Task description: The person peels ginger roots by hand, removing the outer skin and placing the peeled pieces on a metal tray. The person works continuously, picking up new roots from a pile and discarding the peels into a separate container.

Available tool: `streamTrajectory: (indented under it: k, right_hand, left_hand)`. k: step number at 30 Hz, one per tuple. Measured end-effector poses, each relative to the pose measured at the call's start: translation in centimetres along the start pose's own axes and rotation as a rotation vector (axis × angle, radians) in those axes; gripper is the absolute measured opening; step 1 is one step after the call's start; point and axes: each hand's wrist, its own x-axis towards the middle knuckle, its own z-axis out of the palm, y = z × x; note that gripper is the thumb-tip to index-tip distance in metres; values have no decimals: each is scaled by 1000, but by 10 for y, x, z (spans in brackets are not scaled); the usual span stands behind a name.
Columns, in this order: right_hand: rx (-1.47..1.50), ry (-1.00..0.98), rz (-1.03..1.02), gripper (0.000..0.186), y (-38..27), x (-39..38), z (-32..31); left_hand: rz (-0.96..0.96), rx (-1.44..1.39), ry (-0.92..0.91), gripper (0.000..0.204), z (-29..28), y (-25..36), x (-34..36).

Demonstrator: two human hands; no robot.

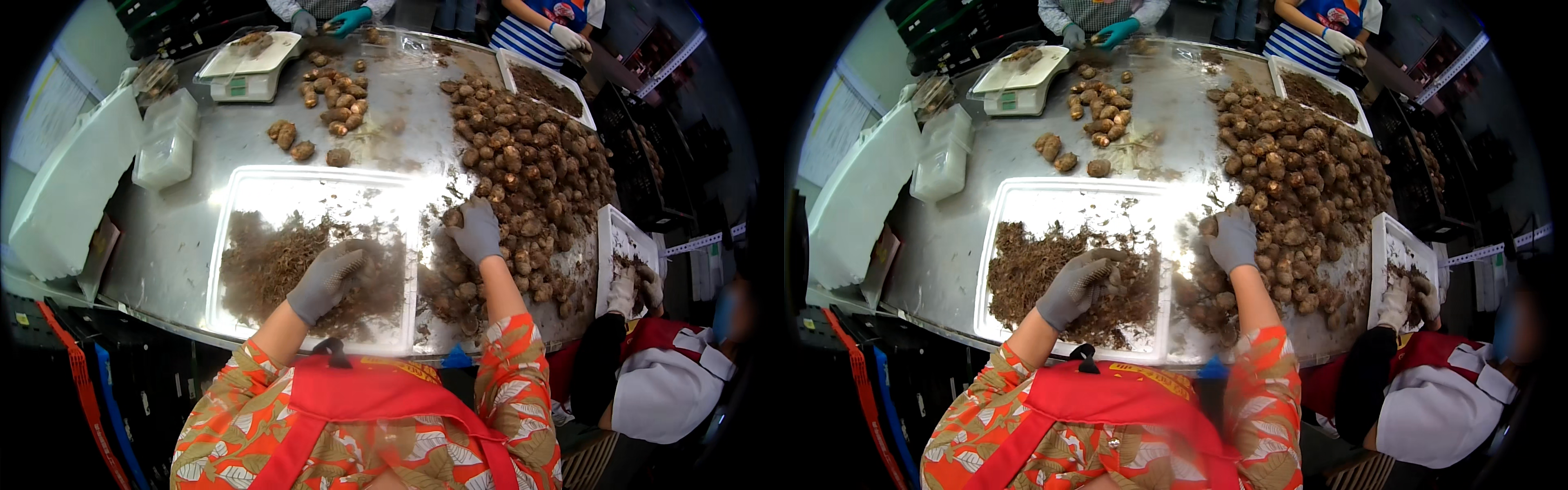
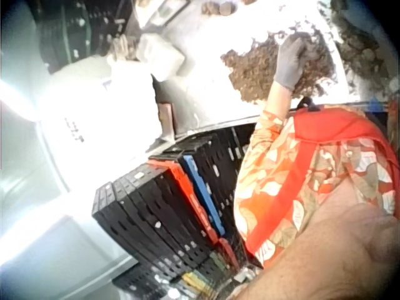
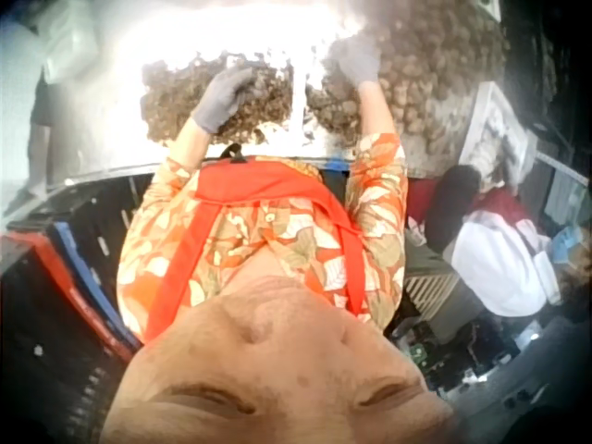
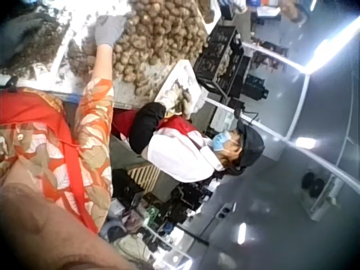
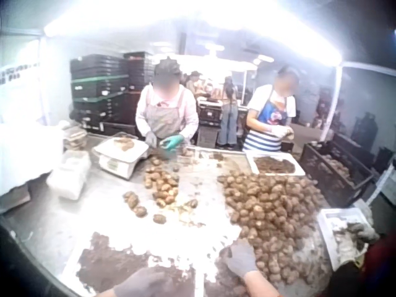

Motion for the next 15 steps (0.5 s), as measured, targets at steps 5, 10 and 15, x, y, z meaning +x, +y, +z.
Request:
streamTrajectory:
  k: [5,10,15]
  right_hand:
    - [817,-31,-74,50,-34,-63,-27]
    - [982,55,-219,37,-86,-107,-11]
    - [765,179,-244,36,-110,-122,7]
  left_hand:
    - [25,105,56,32,30,-12,1]
    - [467,1097,198,43,52,-4,-3]
    - [682,1721,45,26,19,-21,4]
